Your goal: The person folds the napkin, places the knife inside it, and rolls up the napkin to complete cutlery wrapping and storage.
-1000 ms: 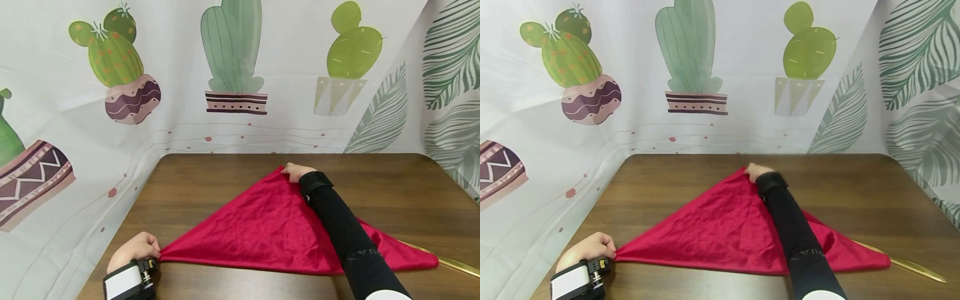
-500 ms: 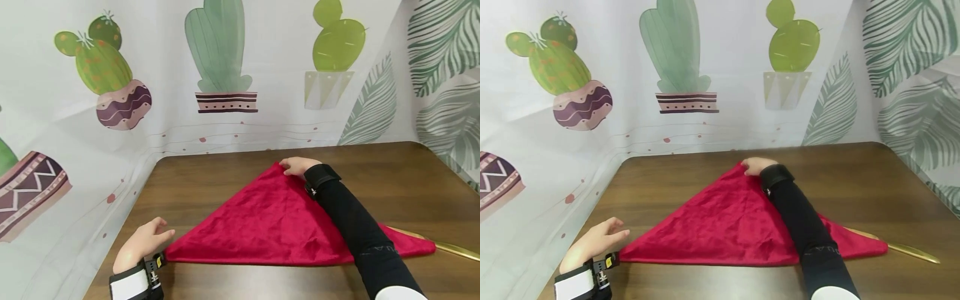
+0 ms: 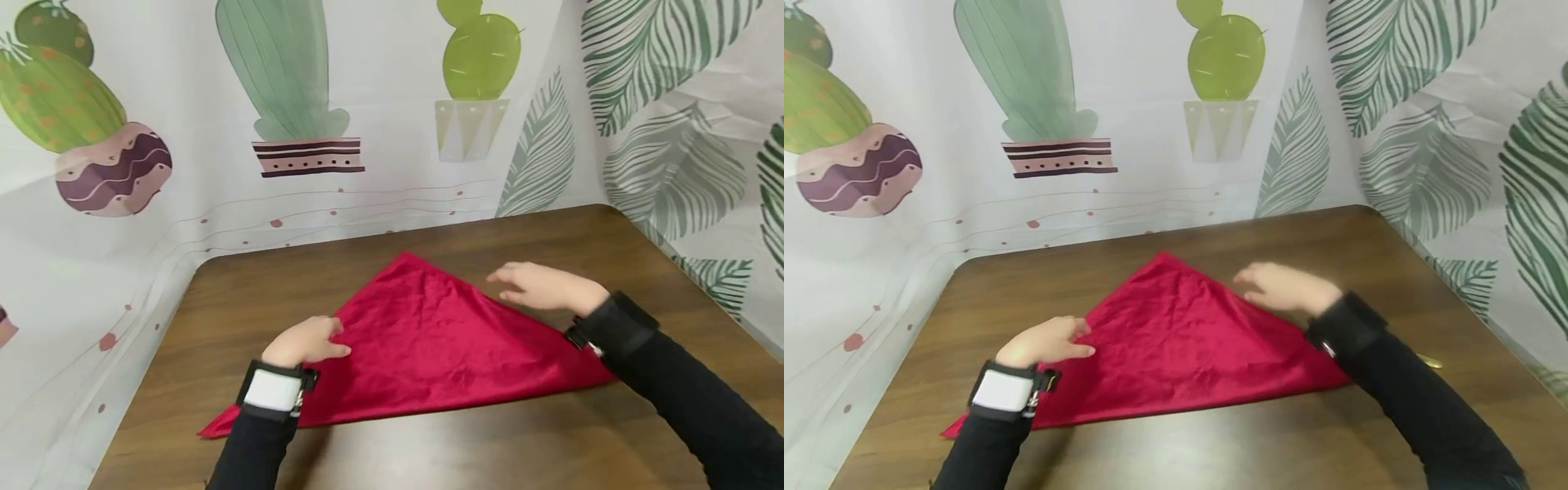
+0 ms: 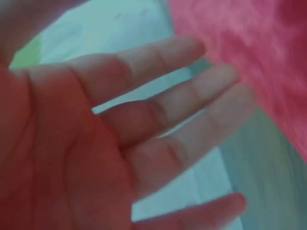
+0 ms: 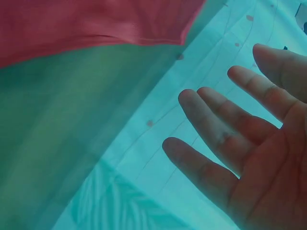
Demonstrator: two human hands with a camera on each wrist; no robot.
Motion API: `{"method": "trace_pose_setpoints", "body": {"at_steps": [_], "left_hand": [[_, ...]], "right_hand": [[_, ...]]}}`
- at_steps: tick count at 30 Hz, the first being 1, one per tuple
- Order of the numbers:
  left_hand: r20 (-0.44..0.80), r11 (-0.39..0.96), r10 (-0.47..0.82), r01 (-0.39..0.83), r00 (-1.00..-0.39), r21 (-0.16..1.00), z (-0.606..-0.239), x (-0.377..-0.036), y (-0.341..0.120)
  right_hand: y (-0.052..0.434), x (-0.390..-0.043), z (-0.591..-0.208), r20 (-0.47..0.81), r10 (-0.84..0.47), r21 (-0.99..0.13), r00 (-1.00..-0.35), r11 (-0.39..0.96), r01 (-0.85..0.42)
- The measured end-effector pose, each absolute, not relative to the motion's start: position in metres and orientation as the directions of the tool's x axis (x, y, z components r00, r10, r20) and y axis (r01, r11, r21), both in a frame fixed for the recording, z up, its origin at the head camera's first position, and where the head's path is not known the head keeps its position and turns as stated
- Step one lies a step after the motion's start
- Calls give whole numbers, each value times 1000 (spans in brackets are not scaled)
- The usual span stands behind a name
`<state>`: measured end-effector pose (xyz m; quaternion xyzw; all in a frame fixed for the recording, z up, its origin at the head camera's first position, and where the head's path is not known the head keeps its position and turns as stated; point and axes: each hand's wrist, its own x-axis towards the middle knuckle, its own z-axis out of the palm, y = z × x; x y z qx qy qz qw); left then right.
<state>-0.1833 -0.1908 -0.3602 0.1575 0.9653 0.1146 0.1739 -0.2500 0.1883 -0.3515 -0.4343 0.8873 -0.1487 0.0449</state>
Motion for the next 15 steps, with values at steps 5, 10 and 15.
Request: {"method": "trace_pose_setpoints", "body": {"at_steps": [5,10,15], "left_hand": [[-318,922,379,324,-869,212,-371,-235,-159],[-250,919,388,352,-887,179,-386,-278,-134],[-197,909,408,378,-891,173,-406,-310,-116]], "right_hand": [[228,-210,-375,65,-710,-265,-702,665,-698],[265,-179,-392,93,-595,-235,-798,766,-598],[294,-162,-408,107,-488,-193,-866,845,-499]]}}
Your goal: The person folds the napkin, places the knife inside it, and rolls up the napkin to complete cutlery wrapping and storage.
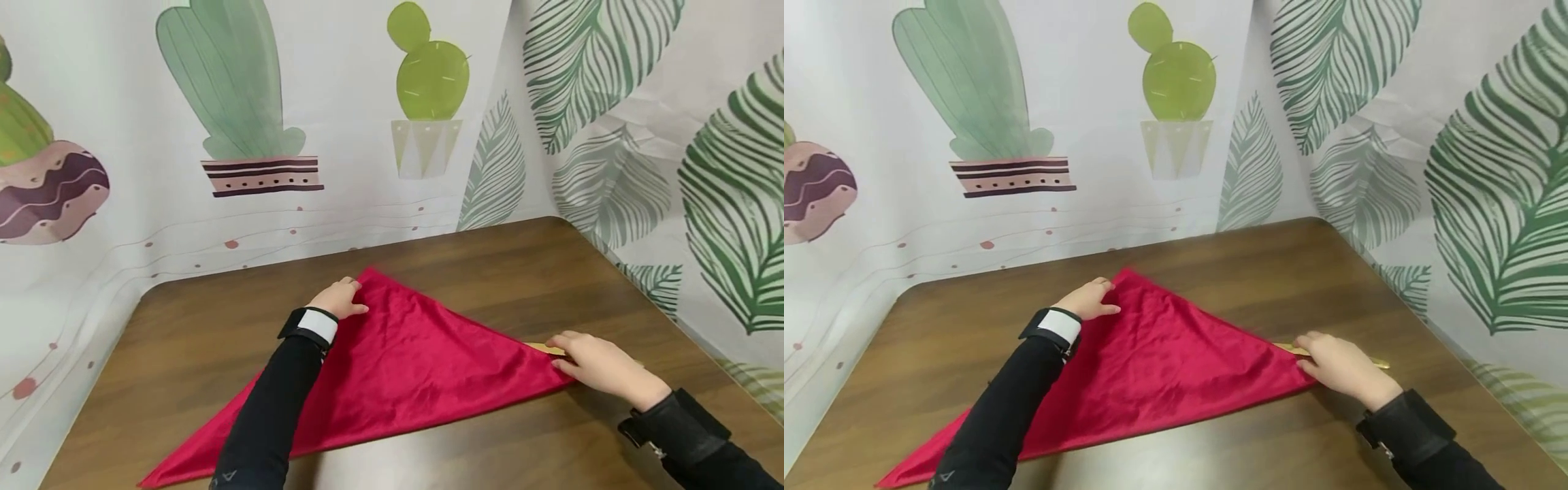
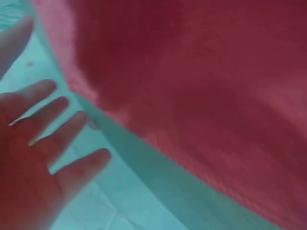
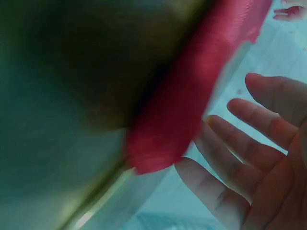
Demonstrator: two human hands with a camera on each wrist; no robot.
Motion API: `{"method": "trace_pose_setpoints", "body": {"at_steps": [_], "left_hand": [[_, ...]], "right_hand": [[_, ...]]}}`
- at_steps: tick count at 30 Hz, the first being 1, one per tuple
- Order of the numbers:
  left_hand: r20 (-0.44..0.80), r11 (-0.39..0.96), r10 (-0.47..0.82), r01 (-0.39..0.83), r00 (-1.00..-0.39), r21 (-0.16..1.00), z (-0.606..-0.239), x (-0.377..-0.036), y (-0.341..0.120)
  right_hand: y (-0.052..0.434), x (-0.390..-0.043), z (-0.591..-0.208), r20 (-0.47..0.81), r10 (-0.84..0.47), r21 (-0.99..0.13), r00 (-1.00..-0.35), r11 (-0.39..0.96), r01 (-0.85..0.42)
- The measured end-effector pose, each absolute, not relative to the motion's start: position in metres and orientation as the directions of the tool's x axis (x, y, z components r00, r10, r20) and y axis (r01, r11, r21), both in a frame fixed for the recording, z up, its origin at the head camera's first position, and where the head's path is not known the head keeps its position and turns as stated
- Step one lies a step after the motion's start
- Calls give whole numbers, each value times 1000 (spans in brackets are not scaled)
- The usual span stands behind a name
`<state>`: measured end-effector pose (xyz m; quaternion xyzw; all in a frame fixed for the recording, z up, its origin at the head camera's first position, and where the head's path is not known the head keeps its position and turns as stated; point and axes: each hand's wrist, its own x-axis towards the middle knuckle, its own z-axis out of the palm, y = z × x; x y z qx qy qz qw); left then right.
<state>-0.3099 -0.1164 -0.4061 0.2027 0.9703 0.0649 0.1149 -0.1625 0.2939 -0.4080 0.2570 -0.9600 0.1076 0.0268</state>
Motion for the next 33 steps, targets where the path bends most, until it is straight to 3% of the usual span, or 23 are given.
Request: {"method": "trace_pose_setpoints", "body": {"at_steps": [10,19,33], "left_hand": [[-62,921,384,378,-921,95,-434,-341,-101],[40,933,353,354,-935,55,-434,-352,-87],[25,934,349,350,-937,64,-431,-372,-83]], "right_hand": [[313,-148,-423,71,-387,-203,-919,897,-393],[334,-145,-426,36,-370,-331,-928,872,-361],[354,-144,-429,46,-370,-495,-928,798,-343]]}}
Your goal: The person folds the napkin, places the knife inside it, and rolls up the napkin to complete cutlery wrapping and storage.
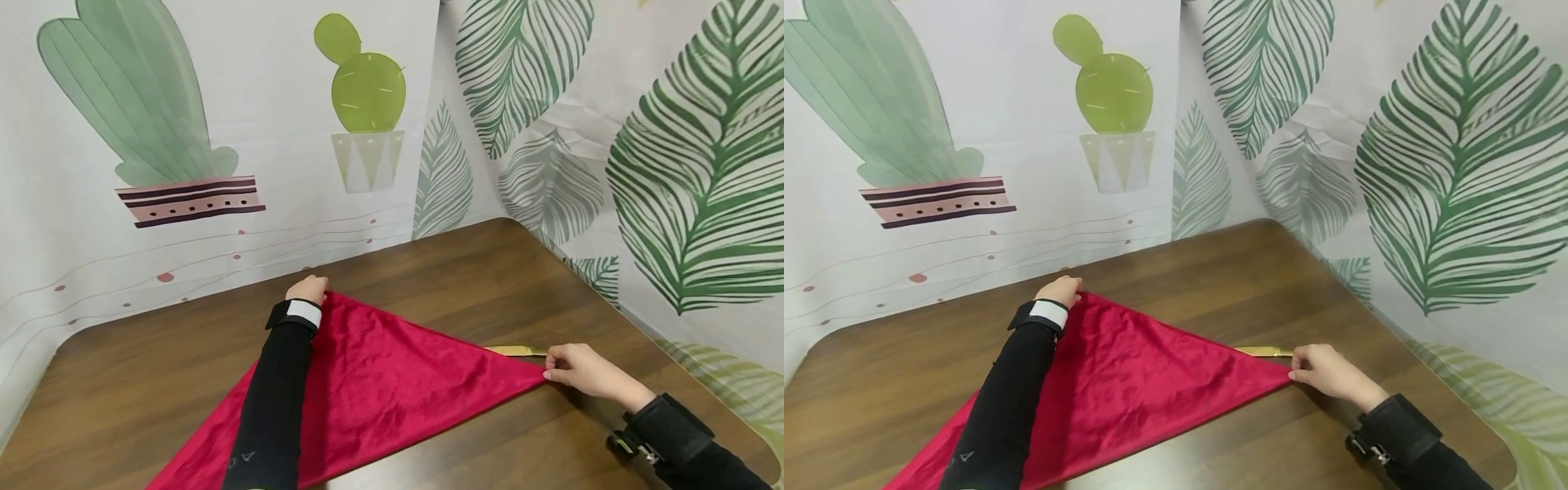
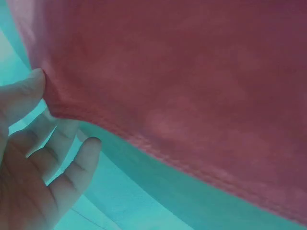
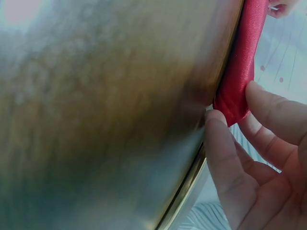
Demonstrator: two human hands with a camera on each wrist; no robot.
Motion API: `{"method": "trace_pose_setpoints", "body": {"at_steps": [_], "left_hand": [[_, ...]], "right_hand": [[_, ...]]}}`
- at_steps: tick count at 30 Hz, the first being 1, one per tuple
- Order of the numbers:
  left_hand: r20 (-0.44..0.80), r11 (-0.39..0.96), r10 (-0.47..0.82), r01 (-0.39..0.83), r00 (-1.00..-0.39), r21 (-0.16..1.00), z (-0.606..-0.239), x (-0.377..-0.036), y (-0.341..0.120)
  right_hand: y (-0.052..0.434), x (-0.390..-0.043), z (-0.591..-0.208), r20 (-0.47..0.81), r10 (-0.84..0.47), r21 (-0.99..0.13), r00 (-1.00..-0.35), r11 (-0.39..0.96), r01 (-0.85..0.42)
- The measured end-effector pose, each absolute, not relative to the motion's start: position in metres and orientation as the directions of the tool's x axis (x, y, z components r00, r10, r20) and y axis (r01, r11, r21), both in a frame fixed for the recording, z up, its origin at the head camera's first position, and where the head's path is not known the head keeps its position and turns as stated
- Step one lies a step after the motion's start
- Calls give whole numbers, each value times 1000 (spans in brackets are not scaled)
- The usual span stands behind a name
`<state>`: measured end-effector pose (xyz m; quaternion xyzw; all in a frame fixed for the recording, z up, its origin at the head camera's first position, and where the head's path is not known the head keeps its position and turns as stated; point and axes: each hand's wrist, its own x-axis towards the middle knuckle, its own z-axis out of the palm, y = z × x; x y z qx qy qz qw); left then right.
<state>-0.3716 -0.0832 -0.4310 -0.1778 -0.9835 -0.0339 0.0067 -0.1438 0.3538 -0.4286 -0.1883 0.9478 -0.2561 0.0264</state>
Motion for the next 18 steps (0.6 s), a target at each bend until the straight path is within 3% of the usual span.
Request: {"method": "trace_pose_setpoints", "body": {"at_steps": [18], "left_hand": [[60,941,323,328,-944,90,-433,-381,-82]], "right_hand": [[346,-147,-432,2,-269,-435,-963,867,-243]]}}
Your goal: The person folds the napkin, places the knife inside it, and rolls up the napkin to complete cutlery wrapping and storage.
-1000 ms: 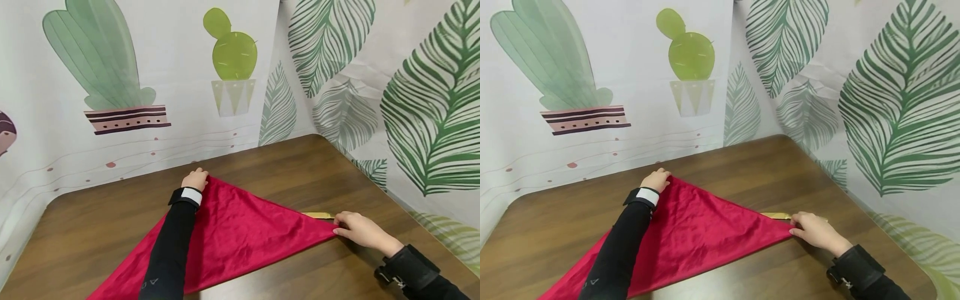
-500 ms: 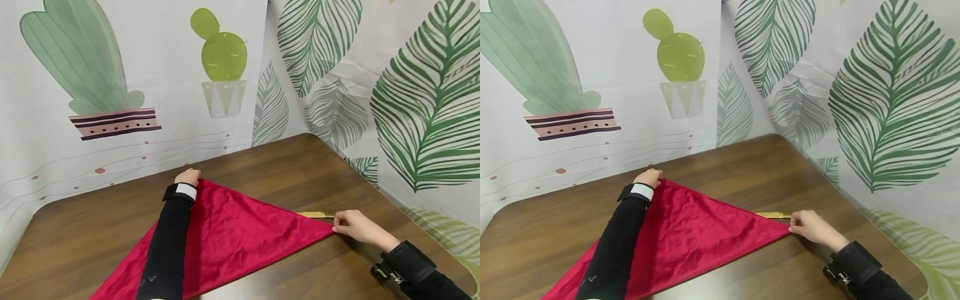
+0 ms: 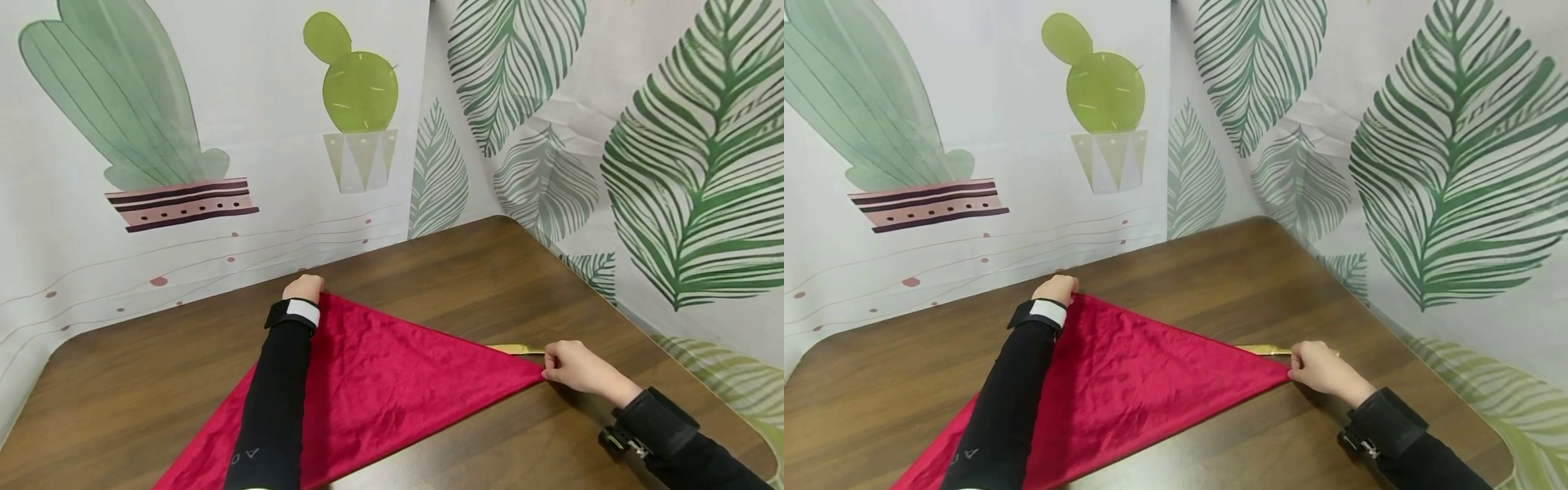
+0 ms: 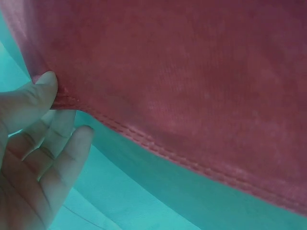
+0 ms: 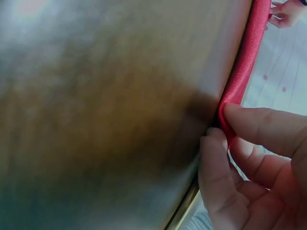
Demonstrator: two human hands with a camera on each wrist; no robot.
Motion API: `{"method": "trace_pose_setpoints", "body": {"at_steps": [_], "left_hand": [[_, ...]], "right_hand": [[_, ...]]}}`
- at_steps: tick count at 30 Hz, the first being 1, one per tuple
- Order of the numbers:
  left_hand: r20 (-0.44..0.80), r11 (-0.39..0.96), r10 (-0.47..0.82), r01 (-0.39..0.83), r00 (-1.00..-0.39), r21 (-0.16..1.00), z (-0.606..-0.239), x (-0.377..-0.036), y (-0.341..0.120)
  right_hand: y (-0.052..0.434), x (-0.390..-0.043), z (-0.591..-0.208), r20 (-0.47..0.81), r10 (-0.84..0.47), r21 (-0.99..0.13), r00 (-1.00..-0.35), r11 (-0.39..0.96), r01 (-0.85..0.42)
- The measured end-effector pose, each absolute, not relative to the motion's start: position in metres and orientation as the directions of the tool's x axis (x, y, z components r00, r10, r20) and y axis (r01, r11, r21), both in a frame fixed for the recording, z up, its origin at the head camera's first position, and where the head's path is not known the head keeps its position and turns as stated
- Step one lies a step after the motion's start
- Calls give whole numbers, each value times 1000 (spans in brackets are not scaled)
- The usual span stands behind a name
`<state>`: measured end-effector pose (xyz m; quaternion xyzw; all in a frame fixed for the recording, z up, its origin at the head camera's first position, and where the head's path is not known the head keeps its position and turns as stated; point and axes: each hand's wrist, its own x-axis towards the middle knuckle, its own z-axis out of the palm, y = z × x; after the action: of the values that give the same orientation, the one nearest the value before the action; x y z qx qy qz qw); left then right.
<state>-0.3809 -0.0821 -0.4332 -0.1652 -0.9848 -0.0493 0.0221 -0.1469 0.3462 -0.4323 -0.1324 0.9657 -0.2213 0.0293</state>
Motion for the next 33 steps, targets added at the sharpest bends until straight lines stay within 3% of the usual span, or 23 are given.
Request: {"method": "trace_pose_setpoints", "body": {"at_steps": [11,18,21,24,29,33], "left_hand": [[2,969,237,236,-972,75,-429,-365,-106],[6,945,328,328,-945,13,-386,-320,-95],[17,901,432,431,-902,-43,-372,-278,-80],[23,827,557,552,-830,-107,-374,-228,-66],[-73,708,685,686,-725,-167,-387,-162,-49],[-108,617,756,759,-645,-209,-397,-142,-37]], "right_hand": [[335,-174,-436,-70,-353,-465,-933,839,-282],[317,-175,-411,155,-316,-258,-936,902,-347],[290,-174,-404,250,-430,-182,-867,859,-479],[255,-175,-398,233,-636,-131,-735,729,-672],[192,-183,-391,63,-861,-104,-504,497,-862],[160,-180,-393,-93,-903,-90,-419,426,-900]]}}
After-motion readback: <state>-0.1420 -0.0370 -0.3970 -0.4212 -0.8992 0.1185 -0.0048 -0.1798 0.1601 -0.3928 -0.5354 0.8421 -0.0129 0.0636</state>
